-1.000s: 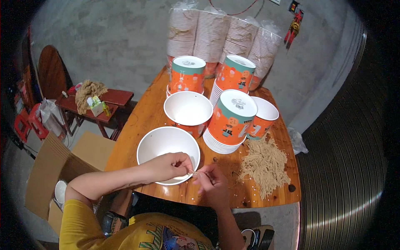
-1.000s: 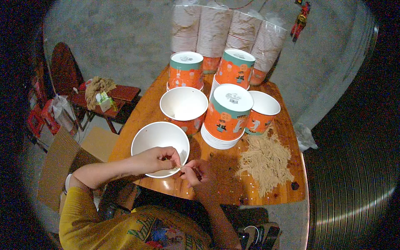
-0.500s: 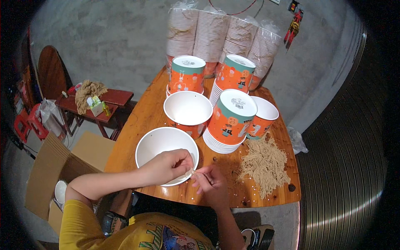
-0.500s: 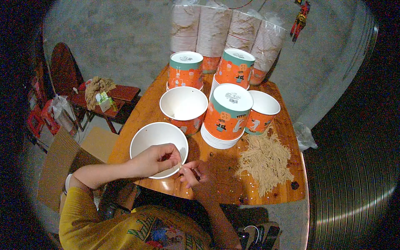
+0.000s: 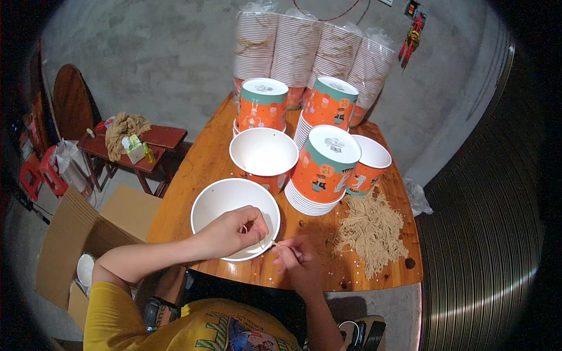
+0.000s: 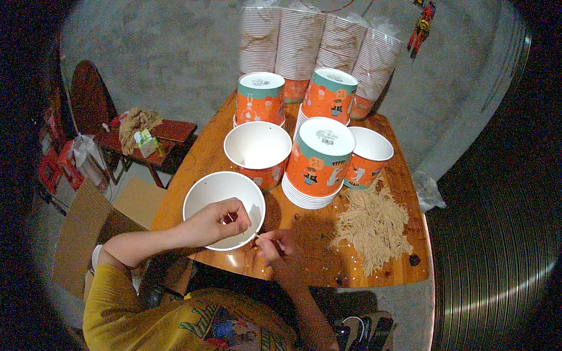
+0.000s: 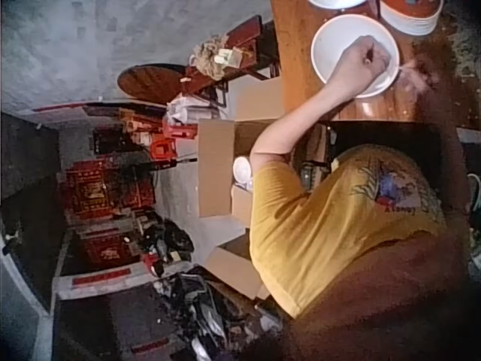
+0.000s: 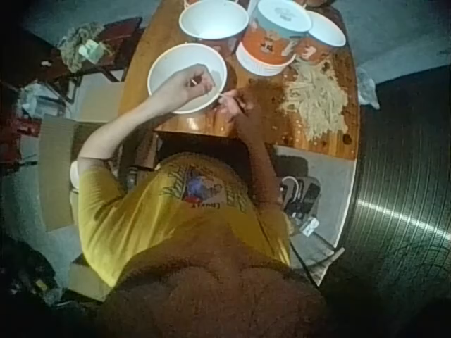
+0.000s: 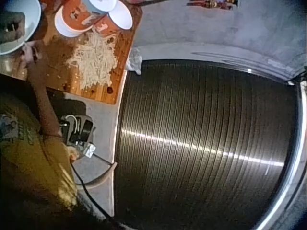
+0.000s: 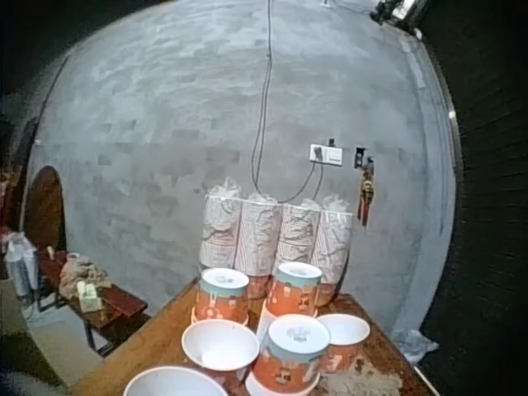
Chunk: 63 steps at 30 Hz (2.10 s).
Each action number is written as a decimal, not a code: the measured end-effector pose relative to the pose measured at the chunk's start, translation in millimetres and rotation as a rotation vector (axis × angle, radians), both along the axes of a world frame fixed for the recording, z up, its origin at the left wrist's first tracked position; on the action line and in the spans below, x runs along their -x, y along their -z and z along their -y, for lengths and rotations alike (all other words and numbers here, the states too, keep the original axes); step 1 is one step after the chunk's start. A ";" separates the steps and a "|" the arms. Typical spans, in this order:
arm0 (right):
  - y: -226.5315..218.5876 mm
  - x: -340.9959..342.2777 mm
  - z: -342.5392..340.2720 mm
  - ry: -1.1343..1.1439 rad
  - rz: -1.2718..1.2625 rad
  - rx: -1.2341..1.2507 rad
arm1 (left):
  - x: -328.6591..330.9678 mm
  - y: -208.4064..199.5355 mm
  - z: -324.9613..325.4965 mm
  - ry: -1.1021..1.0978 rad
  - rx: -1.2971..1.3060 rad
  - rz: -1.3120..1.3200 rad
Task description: Attaching wire handles to paper buckets and stacking them on a table.
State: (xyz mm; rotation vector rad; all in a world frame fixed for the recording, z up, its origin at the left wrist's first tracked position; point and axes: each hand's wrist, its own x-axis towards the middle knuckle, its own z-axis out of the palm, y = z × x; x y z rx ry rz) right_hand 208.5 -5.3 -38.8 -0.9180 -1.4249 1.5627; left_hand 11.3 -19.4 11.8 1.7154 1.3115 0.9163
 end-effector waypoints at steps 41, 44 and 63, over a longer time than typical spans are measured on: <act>-32.0 15.1 -47.8 -0.004 0.323 -1.186 | 41.8 -16.1 33.8 0.180 -0.361 -0.591; -34.9 31.1 -45.6 -0.074 0.395 -1.220 | 51.4 -17.2 38.9 0.182 -0.379 -0.612; -28.7 66.3 -20.6 0.118 0.276 -0.511 | 39.0 6.7 51.5 -0.086 -0.405 -0.391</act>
